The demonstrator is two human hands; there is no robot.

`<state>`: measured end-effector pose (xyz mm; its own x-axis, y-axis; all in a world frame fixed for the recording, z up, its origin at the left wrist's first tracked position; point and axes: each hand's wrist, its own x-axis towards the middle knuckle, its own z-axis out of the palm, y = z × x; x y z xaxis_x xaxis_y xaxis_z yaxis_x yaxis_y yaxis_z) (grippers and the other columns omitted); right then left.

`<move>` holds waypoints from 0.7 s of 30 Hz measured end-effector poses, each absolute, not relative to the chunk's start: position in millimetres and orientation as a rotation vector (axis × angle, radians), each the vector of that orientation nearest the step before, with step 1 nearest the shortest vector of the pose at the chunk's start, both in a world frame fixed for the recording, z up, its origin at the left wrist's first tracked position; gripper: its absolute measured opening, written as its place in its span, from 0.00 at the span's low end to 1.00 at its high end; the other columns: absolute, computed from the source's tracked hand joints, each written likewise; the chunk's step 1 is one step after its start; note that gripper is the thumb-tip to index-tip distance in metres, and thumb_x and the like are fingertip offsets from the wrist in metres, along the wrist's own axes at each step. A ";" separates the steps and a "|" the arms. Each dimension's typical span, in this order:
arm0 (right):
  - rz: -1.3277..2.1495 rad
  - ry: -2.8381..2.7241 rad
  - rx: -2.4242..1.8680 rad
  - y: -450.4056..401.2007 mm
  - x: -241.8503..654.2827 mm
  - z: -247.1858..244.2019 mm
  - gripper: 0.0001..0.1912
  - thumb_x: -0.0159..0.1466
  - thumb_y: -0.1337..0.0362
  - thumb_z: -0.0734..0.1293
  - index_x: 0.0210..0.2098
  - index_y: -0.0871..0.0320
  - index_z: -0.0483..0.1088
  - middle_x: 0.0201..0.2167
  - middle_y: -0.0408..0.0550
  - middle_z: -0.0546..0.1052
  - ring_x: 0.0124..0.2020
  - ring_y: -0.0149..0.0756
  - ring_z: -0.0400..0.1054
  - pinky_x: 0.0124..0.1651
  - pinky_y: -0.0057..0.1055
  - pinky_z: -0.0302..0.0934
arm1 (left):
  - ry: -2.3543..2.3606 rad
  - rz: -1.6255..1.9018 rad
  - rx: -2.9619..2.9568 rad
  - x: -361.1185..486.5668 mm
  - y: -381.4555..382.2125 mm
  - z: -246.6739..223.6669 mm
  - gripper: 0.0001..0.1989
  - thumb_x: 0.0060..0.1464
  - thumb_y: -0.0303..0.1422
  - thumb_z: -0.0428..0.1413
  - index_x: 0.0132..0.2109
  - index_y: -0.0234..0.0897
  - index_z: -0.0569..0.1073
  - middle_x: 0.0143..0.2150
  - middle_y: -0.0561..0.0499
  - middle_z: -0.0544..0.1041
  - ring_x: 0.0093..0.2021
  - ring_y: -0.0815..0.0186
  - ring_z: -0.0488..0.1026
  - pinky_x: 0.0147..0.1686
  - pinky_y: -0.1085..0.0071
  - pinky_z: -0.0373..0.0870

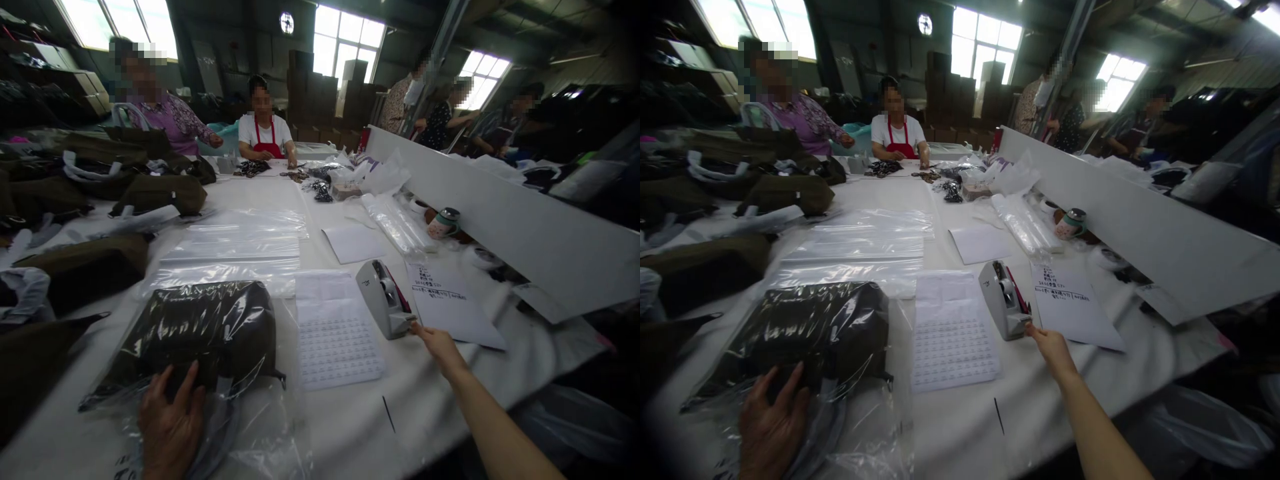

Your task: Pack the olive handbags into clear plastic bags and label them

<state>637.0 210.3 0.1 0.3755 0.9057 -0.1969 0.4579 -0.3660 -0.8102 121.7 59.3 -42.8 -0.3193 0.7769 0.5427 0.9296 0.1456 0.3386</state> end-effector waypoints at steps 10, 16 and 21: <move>0.940 -1.146 -1.710 245.5 621.4 14.4 0.35 0.47 0.51 0.70 0.52 0.56 0.65 0.29 0.43 0.76 0.36 0.38 0.69 0.41 0.32 0.61 | -2.184 -0.905 -1.666 121.8 59.2 -43.2 0.21 0.59 0.35 0.46 0.58 0.40 0.64 0.64 0.41 0.53 0.64 0.47 0.49 0.60 0.46 0.50; 0.975 -1.005 -1.685 225.8 611.9 16.6 0.28 0.46 0.45 0.66 0.40 0.56 0.63 0.23 0.42 0.72 0.20 0.32 0.63 0.21 0.27 0.54 | -2.134 -0.942 -1.677 121.4 57.3 -45.4 0.22 0.59 0.35 0.47 0.60 0.42 0.60 0.63 0.41 0.55 0.64 0.48 0.50 0.59 0.47 0.50; 0.839 -1.057 -1.927 200.6 633.5 5.7 0.24 0.35 0.56 0.73 0.29 0.56 0.64 0.16 0.42 0.71 0.21 0.36 0.64 0.22 0.29 0.53 | -2.093 -1.104 -1.665 117.3 57.3 -48.9 0.24 0.59 0.37 0.46 0.61 0.37 0.58 0.59 0.39 0.61 0.63 0.49 0.52 0.59 0.47 0.51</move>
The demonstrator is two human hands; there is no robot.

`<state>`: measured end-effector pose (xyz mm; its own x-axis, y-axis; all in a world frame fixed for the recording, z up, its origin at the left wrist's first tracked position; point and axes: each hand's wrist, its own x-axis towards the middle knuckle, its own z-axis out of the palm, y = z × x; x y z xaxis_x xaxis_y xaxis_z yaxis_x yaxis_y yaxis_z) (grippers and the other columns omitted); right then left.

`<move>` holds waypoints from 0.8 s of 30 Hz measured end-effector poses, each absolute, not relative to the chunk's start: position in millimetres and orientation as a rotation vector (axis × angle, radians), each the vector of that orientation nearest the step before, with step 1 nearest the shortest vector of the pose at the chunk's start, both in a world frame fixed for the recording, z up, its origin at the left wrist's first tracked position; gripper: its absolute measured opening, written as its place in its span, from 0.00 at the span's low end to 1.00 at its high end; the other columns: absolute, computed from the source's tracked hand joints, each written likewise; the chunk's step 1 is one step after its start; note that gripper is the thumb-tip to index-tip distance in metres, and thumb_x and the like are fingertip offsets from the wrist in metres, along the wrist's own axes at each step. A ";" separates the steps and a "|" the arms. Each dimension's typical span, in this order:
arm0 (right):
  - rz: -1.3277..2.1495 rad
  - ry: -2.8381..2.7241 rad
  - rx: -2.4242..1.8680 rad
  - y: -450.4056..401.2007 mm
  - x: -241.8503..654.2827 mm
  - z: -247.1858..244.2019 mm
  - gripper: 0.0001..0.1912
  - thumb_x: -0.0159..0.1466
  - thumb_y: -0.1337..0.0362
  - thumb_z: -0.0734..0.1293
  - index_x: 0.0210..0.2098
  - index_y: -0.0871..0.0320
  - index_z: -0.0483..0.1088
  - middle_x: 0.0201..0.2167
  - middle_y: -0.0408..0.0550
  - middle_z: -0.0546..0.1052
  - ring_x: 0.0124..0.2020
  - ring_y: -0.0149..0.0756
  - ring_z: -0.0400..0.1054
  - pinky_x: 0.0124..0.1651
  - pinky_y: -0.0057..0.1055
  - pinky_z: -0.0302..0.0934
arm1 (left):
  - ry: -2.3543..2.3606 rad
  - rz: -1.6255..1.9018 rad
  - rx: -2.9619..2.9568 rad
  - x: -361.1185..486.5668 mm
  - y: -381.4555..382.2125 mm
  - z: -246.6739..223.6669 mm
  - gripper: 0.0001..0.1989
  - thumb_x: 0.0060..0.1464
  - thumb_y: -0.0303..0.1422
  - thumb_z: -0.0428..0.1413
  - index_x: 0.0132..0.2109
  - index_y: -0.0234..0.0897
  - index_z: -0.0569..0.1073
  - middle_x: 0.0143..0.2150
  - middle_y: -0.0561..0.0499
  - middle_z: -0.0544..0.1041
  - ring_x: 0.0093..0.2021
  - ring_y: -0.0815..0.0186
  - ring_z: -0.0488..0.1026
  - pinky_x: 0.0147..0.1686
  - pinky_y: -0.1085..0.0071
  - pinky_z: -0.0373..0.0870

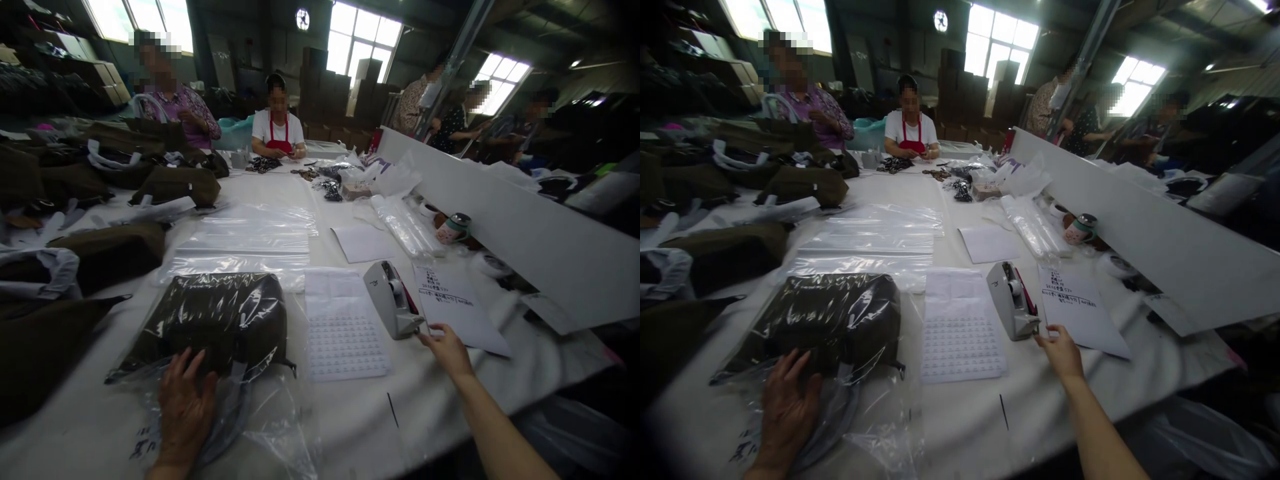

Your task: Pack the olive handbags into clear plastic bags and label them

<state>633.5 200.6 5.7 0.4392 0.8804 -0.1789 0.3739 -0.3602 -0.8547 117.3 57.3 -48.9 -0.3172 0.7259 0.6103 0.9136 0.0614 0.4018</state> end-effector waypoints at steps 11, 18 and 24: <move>1.496 -1.762 -1.203 200.5 421.8 94.8 0.24 0.55 0.54 0.69 0.45 0.55 0.58 0.23 0.39 0.68 0.22 0.29 0.60 0.25 0.26 0.56 | -2.257 -0.951 -1.690 118.3 43.0 -40.3 0.17 0.59 0.33 0.48 0.55 0.44 0.69 0.62 0.42 0.55 0.62 0.49 0.52 0.57 0.48 0.55; 1.014 -3.085 -0.531 177.7 189.7 105.2 0.19 0.57 0.61 0.68 0.43 0.56 0.57 0.26 0.40 0.73 0.27 0.32 0.69 0.29 0.25 0.61 | -2.312 -1.036 -1.678 120.3 34.6 -34.3 0.20 0.56 0.34 0.52 0.56 0.47 0.67 0.66 0.43 0.50 0.63 0.47 0.50 0.57 0.45 0.54; 0.180 -3.361 -0.640 160.3 127.5 76.7 0.21 0.54 0.72 0.67 0.47 0.62 0.61 0.30 0.56 0.76 0.32 0.48 0.73 0.33 0.35 0.62 | -2.332 -1.105 -1.689 117.3 33.3 -35.2 0.24 0.53 0.34 0.56 0.57 0.50 0.65 0.67 0.46 0.46 0.64 0.45 0.49 0.56 0.43 0.56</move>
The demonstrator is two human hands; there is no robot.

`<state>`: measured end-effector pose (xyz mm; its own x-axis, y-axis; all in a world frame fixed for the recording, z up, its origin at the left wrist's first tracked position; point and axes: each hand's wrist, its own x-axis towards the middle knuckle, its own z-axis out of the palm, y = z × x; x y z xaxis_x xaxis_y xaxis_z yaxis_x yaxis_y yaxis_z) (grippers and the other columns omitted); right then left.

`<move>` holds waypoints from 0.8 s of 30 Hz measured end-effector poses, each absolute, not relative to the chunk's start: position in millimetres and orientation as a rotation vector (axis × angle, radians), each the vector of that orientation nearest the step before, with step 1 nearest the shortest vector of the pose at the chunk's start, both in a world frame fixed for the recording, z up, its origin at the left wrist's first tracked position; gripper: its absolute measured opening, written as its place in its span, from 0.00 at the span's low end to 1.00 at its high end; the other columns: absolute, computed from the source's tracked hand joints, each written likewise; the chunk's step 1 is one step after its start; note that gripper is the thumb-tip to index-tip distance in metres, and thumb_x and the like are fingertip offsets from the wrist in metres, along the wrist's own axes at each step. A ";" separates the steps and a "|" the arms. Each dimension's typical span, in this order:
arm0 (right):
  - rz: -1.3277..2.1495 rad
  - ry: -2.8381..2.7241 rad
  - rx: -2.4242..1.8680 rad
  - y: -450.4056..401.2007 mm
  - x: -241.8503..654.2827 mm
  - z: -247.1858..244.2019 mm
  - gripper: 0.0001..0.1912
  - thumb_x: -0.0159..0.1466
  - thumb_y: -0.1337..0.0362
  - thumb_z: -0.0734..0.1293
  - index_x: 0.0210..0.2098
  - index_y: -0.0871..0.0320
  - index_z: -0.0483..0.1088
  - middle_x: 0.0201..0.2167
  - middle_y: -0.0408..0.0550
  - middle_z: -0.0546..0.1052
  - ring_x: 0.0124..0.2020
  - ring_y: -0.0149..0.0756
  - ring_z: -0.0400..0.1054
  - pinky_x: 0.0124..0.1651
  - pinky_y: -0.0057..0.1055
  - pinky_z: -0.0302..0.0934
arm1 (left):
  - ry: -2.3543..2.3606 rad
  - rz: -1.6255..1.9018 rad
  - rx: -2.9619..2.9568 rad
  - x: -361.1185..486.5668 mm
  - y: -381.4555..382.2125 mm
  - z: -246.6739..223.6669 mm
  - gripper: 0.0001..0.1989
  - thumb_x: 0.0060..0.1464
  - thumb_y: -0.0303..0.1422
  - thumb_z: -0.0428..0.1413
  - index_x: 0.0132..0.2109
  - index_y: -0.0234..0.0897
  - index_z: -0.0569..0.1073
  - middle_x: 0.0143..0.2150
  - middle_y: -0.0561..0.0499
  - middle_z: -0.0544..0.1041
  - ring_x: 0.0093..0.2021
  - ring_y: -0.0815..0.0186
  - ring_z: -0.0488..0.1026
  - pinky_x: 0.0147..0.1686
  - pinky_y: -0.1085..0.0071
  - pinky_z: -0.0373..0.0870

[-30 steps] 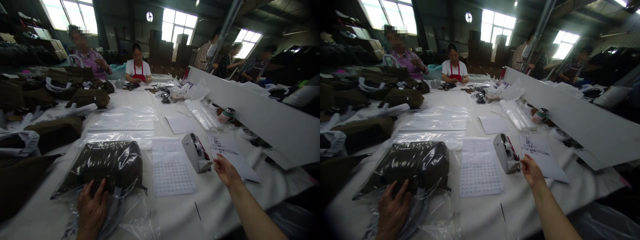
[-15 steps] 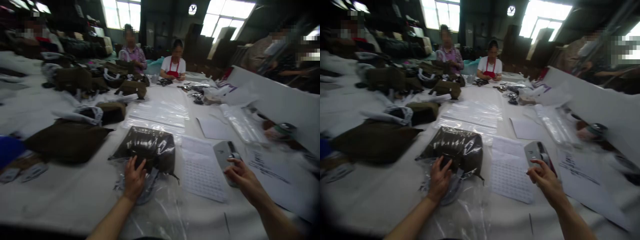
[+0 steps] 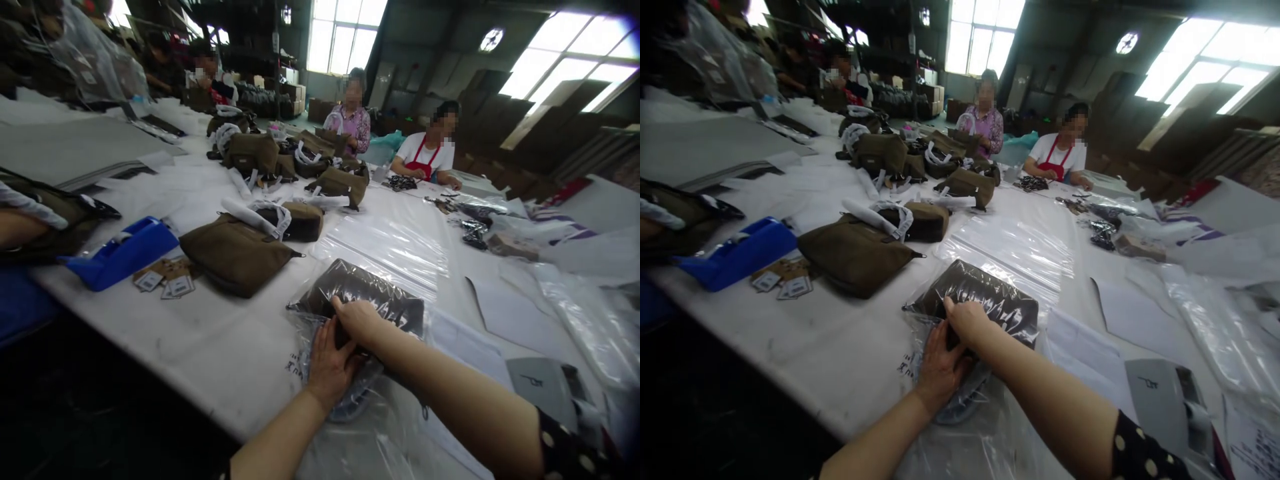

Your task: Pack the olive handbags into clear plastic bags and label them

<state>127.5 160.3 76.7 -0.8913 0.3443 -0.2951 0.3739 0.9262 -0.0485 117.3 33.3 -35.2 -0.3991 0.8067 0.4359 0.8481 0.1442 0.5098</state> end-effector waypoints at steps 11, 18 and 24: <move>0.101 3.366 0.210 221.7 286.4 98.8 0.19 0.61 0.71 0.63 0.52 0.54 0.58 0.50 0.51 0.72 0.54 0.44 0.62 0.53 0.42 0.58 | -2.284 -1.008 -1.978 98.3 48.8 -25.3 0.23 0.59 0.38 0.48 0.60 0.40 0.62 0.64 0.48 0.59 0.65 0.43 0.44 0.58 0.41 0.52; -0.004 3.441 -0.168 148.8 392.6 -6.0 0.27 0.60 0.79 0.59 0.52 0.43 0.61 0.55 0.39 0.68 0.62 0.40 0.51 0.61 0.53 0.45 | -2.094 -1.199 -2.122 87.9 -16.3 4.0 0.25 0.53 0.20 0.42 0.58 0.34 0.63 0.58 0.44 0.66 0.62 0.62 0.57 0.60 0.57 0.56; -0.756 3.455 0.283 149.9 360.4 -17.3 0.12 0.65 0.68 0.56 0.46 0.56 0.65 0.38 0.48 0.78 0.44 0.37 0.71 0.54 0.44 0.62 | -2.341 -1.104 -2.525 153.9 -94.9 -19.9 0.34 0.44 0.30 0.53 0.61 0.30 0.60 0.62 0.38 0.61 0.62 0.49 0.55 0.61 0.47 0.49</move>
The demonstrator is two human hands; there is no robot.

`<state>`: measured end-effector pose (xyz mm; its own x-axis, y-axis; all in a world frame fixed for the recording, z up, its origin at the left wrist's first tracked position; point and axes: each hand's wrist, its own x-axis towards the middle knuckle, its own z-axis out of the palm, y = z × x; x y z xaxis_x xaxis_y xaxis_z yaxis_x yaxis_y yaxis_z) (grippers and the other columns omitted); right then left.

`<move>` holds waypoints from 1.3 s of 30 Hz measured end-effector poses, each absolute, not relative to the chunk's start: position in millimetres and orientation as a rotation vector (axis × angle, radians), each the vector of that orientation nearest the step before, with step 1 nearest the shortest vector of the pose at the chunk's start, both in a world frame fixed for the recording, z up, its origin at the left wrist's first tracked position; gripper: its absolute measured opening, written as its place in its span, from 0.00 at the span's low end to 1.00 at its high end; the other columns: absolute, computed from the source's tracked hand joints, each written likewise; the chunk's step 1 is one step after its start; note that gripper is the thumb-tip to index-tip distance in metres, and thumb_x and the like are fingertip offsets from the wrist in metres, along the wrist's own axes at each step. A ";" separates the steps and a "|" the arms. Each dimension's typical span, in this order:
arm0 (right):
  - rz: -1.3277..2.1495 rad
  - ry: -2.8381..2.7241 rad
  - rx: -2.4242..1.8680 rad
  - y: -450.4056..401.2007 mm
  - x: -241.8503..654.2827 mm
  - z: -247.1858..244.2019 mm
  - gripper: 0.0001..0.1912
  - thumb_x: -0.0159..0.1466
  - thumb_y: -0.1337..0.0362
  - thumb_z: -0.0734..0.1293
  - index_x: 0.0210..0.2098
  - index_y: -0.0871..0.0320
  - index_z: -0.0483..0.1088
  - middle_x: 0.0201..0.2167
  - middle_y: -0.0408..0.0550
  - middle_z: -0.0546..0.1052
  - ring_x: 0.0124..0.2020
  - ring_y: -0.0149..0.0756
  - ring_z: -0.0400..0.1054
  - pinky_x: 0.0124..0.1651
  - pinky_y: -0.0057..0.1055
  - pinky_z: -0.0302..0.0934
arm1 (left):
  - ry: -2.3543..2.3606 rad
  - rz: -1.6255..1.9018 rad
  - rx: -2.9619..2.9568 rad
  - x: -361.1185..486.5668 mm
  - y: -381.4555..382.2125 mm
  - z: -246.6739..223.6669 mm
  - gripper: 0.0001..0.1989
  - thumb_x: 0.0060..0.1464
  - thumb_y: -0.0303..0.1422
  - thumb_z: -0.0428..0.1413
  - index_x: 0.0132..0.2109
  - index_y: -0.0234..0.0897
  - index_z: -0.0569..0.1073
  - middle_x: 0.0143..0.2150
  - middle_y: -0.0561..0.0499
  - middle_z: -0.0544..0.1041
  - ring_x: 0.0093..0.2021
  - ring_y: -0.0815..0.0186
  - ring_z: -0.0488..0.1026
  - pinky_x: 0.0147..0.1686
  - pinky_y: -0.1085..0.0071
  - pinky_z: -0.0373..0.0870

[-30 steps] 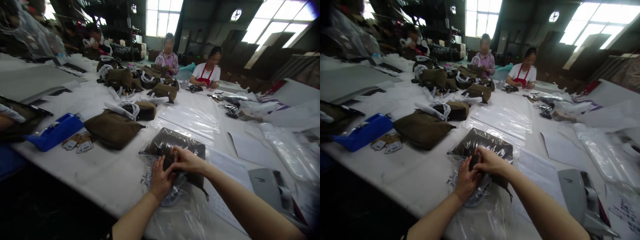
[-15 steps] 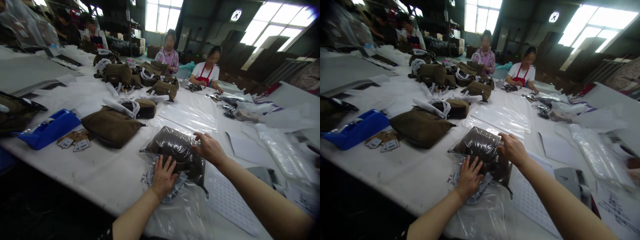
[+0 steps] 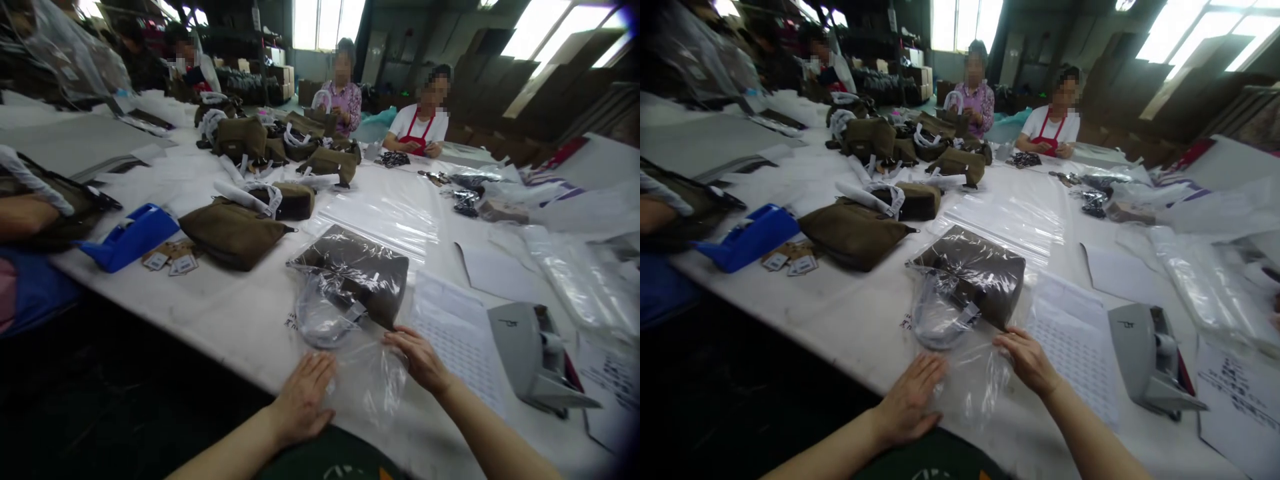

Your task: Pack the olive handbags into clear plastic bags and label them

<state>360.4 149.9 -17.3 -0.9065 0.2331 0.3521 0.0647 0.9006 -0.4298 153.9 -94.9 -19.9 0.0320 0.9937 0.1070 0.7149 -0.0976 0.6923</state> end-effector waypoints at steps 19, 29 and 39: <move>0.713 -2.167 -1.095 23.9 314.5 23.3 0.21 0.59 0.47 0.63 0.43 0.54 0.55 0.30 0.46 0.74 0.24 0.37 0.68 0.29 0.32 0.63 | 1.796 1.180 0.490 109.7 -129.9 -23.9 0.21 0.53 0.49 0.45 0.33 0.34 0.69 0.20 0.53 0.73 0.22 0.64 0.72 0.25 0.70 0.69; 0.680 -2.349 -1.302 35.5 271.3 43.0 0.20 0.58 0.52 0.64 0.44 0.53 0.54 0.23 0.39 0.71 0.23 0.39 0.69 0.27 0.30 0.57 | 2.172 1.175 1.975 116.6 -106.0 21.0 0.19 0.59 0.31 0.46 0.57 0.38 0.65 0.56 0.46 0.70 0.61 0.57 0.60 0.60 0.55 0.56; 0.561 -2.463 -1.100 58.2 285.2 70.8 0.22 0.57 0.47 0.64 0.44 0.54 0.62 0.42 0.51 0.72 0.32 0.39 0.68 0.34 0.35 0.63 | 2.245 0.965 1.922 101.7 -42.1 -34.6 0.31 0.60 0.43 0.44 0.65 0.35 0.49 0.65 0.44 0.56 0.67 0.52 0.43 0.63 0.47 0.39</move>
